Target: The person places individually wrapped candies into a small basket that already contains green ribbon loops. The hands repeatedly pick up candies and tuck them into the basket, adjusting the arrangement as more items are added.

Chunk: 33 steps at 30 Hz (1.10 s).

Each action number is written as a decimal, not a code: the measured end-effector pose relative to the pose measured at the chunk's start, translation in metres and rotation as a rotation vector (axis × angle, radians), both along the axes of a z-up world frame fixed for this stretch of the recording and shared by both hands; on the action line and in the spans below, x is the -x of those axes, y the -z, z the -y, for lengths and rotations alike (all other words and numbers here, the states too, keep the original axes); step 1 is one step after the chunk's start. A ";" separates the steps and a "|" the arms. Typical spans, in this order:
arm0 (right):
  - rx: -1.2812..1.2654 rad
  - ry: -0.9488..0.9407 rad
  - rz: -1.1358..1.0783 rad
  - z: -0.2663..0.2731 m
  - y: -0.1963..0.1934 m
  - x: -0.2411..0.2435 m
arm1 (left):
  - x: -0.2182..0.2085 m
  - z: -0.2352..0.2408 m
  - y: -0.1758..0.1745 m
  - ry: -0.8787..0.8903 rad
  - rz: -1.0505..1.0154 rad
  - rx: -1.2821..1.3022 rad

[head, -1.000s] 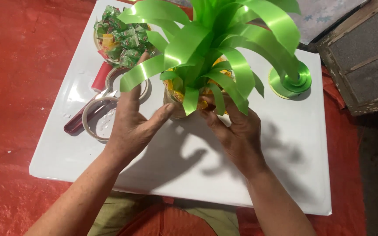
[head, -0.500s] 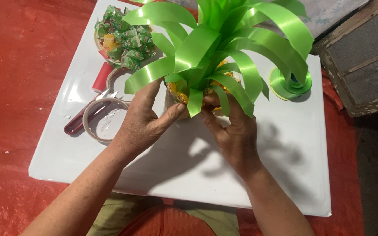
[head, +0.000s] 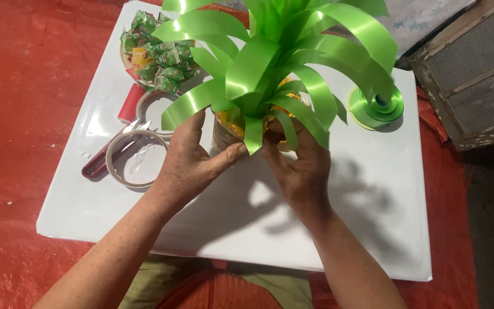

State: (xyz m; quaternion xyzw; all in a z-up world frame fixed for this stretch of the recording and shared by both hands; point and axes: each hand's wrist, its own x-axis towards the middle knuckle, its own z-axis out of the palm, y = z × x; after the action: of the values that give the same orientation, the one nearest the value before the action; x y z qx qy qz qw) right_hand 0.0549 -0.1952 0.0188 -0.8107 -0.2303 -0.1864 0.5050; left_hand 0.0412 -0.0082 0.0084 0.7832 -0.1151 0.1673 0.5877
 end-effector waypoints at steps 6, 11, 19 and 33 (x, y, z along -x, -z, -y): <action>-0.091 -0.121 0.058 0.000 0.001 -0.009 | -0.008 0.003 0.024 -0.040 0.077 -0.021; -0.063 -0.126 0.088 0.002 0.004 -0.010 | -0.011 0.003 0.050 -0.093 0.107 -0.044; -0.083 -0.166 0.005 0.006 0.000 -0.009 | -0.002 0.016 0.018 -0.179 0.129 -0.059; -0.046 0.085 -0.093 0.082 0.011 -0.033 | 0.001 0.015 0.019 -0.090 0.052 0.032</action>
State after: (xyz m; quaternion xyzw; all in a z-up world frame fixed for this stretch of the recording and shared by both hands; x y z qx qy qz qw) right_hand 0.0878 -0.2775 0.0075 -0.8157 -0.1675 -0.1752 0.5253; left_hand 0.0398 -0.0235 -0.0106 0.7735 -0.0923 0.2158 0.5888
